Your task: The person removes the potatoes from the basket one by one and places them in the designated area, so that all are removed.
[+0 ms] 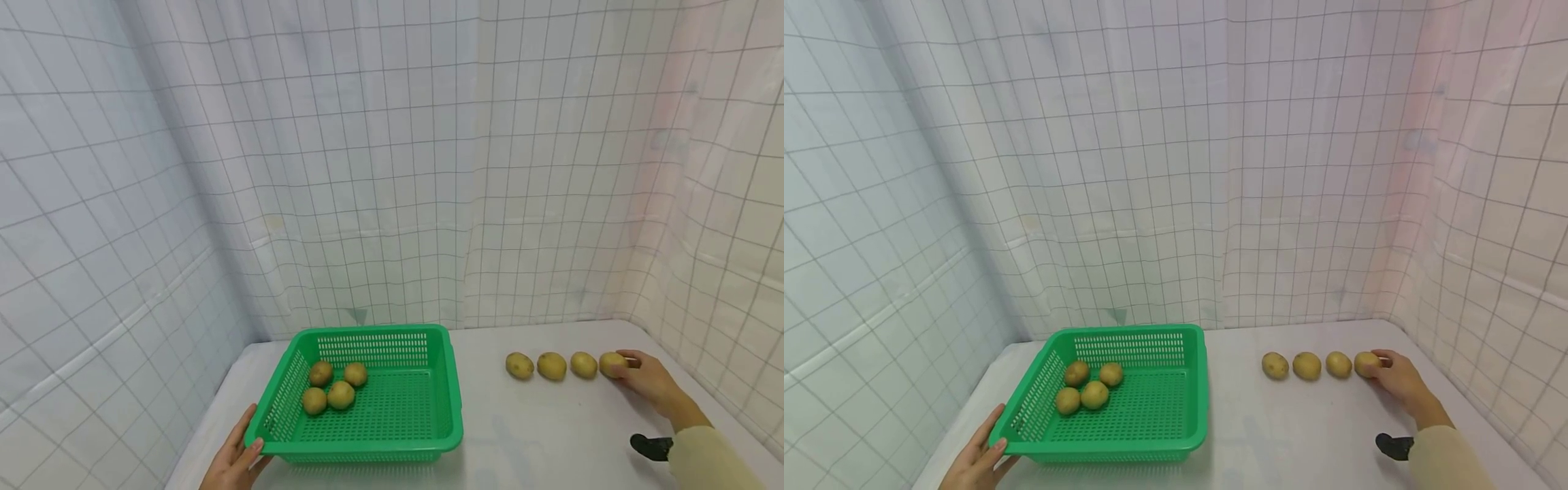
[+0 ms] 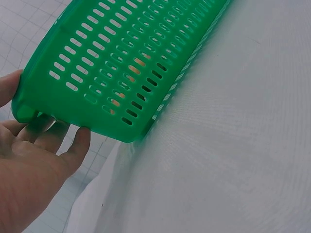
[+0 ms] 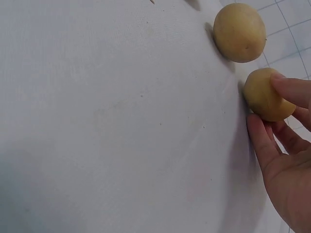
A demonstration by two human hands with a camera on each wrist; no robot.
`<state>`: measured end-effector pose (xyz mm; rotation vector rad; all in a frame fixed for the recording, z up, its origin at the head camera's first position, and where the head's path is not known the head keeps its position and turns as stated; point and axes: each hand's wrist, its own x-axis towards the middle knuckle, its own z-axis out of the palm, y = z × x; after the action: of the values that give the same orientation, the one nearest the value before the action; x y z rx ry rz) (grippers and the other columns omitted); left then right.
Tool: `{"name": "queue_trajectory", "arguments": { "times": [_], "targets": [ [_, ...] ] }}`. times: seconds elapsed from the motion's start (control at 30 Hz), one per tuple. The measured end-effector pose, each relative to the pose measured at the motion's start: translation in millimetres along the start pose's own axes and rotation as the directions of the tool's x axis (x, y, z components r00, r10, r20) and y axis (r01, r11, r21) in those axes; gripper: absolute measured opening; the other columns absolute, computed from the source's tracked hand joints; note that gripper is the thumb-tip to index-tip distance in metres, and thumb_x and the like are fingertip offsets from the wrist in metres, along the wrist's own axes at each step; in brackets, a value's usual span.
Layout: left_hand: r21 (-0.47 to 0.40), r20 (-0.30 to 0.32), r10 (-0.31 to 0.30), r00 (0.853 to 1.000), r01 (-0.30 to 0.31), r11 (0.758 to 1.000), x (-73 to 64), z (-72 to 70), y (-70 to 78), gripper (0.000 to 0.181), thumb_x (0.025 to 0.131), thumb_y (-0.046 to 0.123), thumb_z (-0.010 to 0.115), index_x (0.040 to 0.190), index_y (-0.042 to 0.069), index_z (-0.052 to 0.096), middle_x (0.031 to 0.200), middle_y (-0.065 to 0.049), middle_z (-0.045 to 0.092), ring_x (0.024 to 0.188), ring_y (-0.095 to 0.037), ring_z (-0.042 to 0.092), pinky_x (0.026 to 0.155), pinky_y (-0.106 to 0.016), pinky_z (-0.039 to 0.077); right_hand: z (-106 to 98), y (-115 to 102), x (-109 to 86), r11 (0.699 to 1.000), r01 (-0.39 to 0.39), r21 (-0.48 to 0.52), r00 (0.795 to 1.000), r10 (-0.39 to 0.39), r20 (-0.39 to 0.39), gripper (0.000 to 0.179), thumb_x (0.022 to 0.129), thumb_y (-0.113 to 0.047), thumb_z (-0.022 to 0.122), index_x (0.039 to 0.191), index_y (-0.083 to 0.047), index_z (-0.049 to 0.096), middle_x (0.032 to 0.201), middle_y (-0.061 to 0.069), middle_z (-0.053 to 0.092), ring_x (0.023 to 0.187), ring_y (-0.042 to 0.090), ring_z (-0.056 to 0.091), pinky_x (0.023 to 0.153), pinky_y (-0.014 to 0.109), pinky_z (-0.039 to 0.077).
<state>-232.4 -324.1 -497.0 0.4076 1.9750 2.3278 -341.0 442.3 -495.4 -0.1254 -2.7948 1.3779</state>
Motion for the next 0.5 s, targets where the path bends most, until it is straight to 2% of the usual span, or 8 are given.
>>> {"name": "queue_trajectory", "arguments": {
  "times": [0.07, 0.13, 0.23, 0.27, 0.3, 0.37, 0.47, 0.5],
  "targets": [
    [0.014, -0.020, -0.021, 1.000, 0.021, 1.000, 0.8, 0.5, 0.9, 0.083, 0.113, 0.014, 0.044, 0.158, -0.001, -0.023, 0.148, 0.020, 0.030, 0.120, 0.009, 0.051, 0.090, -0.021, 0.049, -2, -1, -0.8, 1.000, -0.011, -0.010, 1.000, 0.011, -0.003, 0.080, 0.101, -0.036, 0.068, 0.146, 0.021, 0.033, 0.141, 0.048, 0.038, 0.127, 0.058, 0.044, 0.097, 0.053, 0.048],
    [0.021, -0.033, -0.038, 0.999, 0.039, 0.999, 2.2, 1.2, 2.0, 0.084, 0.113, 0.016, 0.046, 0.159, 0.000, -0.022, 0.164, 0.003, 0.015, 0.119, 0.010, 0.051, 0.090, -0.020, 0.048, -3, -2, -1.5, 1.000, -0.020, -0.014, 1.000, 0.020, 0.002, 0.080, 0.101, -0.036, 0.069, 0.145, 0.021, 0.034, 0.141, 0.048, 0.039, 0.126, 0.057, 0.045, 0.094, 0.051, 0.049],
    [0.027, -0.023, -0.040, 0.999, 0.040, 0.999, 3.3, 1.3, 2.7, 0.086, 0.113, 0.018, 0.046, 0.159, 0.001, -0.024, 0.165, -0.020, -0.016, 0.119, 0.011, 0.050, 0.090, -0.020, 0.047, -6, -2, -2.2, 0.999, -0.033, -0.010, 0.999, 0.033, 0.007, 0.081, 0.101, -0.035, 0.069, 0.145, 0.021, 0.033, 0.140, 0.048, 0.038, 0.124, 0.056, 0.046, 0.091, 0.047, 0.050],
    [0.024, -0.018, -0.036, 0.999, 0.036, 0.999, 3.2, 0.9, 2.5, 0.086, 0.112, 0.018, 0.047, 0.158, 0.001, -0.024, 0.167, -0.017, -0.010, 0.119, 0.011, 0.050, 0.090, -0.020, 0.047, -7, -2, -2.5, 0.999, -0.035, -0.008, 0.999, 0.035, 0.008, 0.080, 0.100, -0.034, 0.070, 0.145, 0.021, 0.032, 0.140, 0.048, 0.038, 0.124, 0.055, 0.047, 0.089, 0.045, 0.051],
    [0.020, -0.016, -0.032, 0.999, 0.033, 0.999, 2.9, 0.5, 2.1, 0.086, 0.112, 0.017, 0.047, 0.158, 0.000, -0.024, 0.169, -0.010, 0.001, 0.119, 0.011, 0.050, 0.090, -0.020, 0.048, -7, -2, -2.6, 0.999, -0.037, -0.007, 0.999, 0.037, 0.008, 0.081, 0.100, -0.034, 0.071, 0.145, 0.021, 0.032, 0.140, 0.048, 0.037, 0.123, 0.055, 0.047, 0.087, 0.043, 0.052],
    [0.014, -0.006, -0.018, 1.000, 0.018, 1.000, 2.0, -0.6, 1.0, 0.086, 0.112, 0.016, 0.046, 0.157, -0.001, -0.025, 0.162, 0.012, 0.025, 0.119, 0.011, 0.050, 0.090, -0.020, 0.048, -8, -1, -2.9, 0.999, -0.035, -0.003, 0.999, 0.035, 0.005, 0.082, 0.098, -0.033, 0.073, 0.145, 0.021, 0.033, 0.139, 0.047, 0.037, 0.122, 0.054, 0.048, 0.085, 0.041, 0.054],
    [-0.004, 0.012, 0.003, 1.000, -0.003, 1.000, 1.3, -1.7, -0.5, 0.086, 0.112, 0.015, 0.046, 0.156, -0.003, -0.027, 0.138, 0.035, 0.040, 0.119, 0.011, 0.050, 0.090, -0.021, 0.049, -10, 0, -3.8, 0.999, -0.023, -0.024, 1.000, 0.023, -0.012, 0.082, 0.096, -0.034, 0.075, 0.144, 0.020, 0.036, 0.140, 0.045, 0.038, 0.122, 0.055, 0.049, 0.084, 0.041, 0.055],
    [-0.008, 0.017, 0.007, 1.000, -0.007, 1.000, 1.5, -1.6, -0.6, 0.086, 0.112, 0.015, 0.046, 0.156, -0.003, -0.027, 0.138, 0.035, 0.041, 0.119, 0.010, 0.051, 0.090, -0.021, 0.049, -11, 0, -4.1, 0.999, -0.017, -0.030, 1.000, 0.016, -0.020, 0.082, 0.096, -0.034, 0.076, 0.144, 0.019, 0.037, 0.140, 0.045, 0.039, 0.122, 0.055, 0.049, 0.085, 0.042, 0.055]
  ]
}}
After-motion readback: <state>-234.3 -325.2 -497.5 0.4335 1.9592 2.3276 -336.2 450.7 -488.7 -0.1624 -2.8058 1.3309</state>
